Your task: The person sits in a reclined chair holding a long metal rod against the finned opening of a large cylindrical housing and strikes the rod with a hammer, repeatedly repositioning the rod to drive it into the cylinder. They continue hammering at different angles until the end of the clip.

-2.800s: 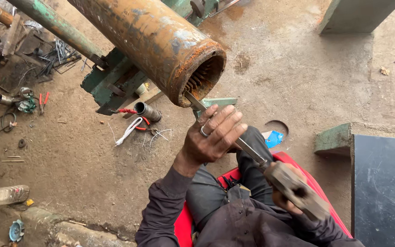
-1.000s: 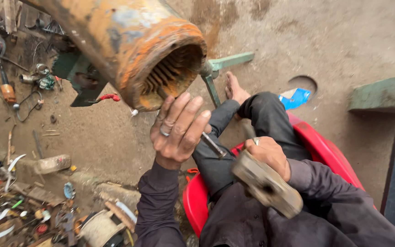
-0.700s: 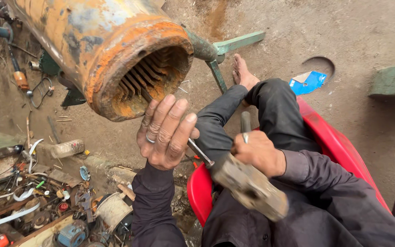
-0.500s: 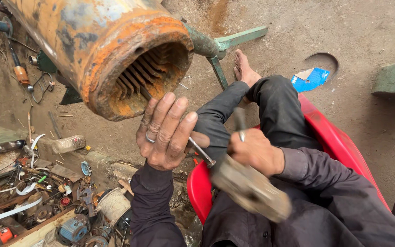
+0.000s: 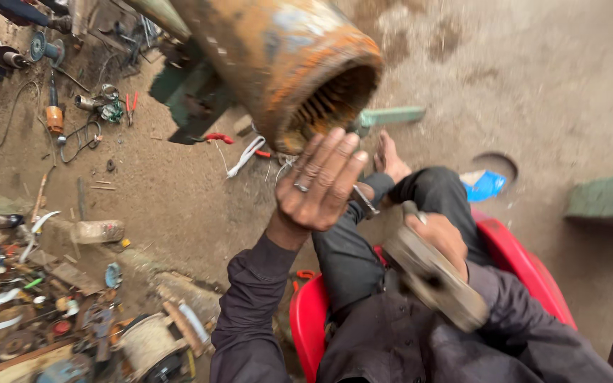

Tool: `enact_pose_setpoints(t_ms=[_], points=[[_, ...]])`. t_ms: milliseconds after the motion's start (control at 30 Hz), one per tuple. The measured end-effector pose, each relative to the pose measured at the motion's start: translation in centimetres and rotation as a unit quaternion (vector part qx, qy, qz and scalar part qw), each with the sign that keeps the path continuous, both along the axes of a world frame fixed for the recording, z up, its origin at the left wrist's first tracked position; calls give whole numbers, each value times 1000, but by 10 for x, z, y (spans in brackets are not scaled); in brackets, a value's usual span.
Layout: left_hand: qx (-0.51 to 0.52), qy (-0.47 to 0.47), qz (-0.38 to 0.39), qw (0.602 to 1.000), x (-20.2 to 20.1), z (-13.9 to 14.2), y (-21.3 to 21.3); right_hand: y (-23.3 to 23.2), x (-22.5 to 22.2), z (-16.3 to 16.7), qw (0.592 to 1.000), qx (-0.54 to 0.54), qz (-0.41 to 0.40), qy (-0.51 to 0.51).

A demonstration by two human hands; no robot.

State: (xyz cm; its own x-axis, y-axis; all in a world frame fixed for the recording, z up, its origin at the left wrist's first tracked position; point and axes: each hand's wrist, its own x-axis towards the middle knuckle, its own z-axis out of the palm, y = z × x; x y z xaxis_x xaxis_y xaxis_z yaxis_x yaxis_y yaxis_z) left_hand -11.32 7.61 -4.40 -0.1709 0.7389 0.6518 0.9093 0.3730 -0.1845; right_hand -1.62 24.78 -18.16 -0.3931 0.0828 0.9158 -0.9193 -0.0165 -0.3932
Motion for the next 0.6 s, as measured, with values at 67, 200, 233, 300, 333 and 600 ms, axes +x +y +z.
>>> enact_pose_setpoints(t_ms=[67,200,233,300,333,600], points=[[7,-7,-12,1000,-1,2,-2,2,-15,-1,941,0,202,272],[8,-7,-14,1000,1,6,-5,-11,1,-23,996,-62,-54,47],[13,-14,-16,1000,1,6,-5,-10,7,-29,981,31,-154,-116],[22,-32,-21,999,1,7,-4,-9,9,-38,962,105,-185,-174],[20,-23,-22,999,1,7,-4,-6,8,-41,986,90,-117,-73],[32,-20,-32,999,-5,-5,-3,10,-9,-45,983,150,-103,-10]])
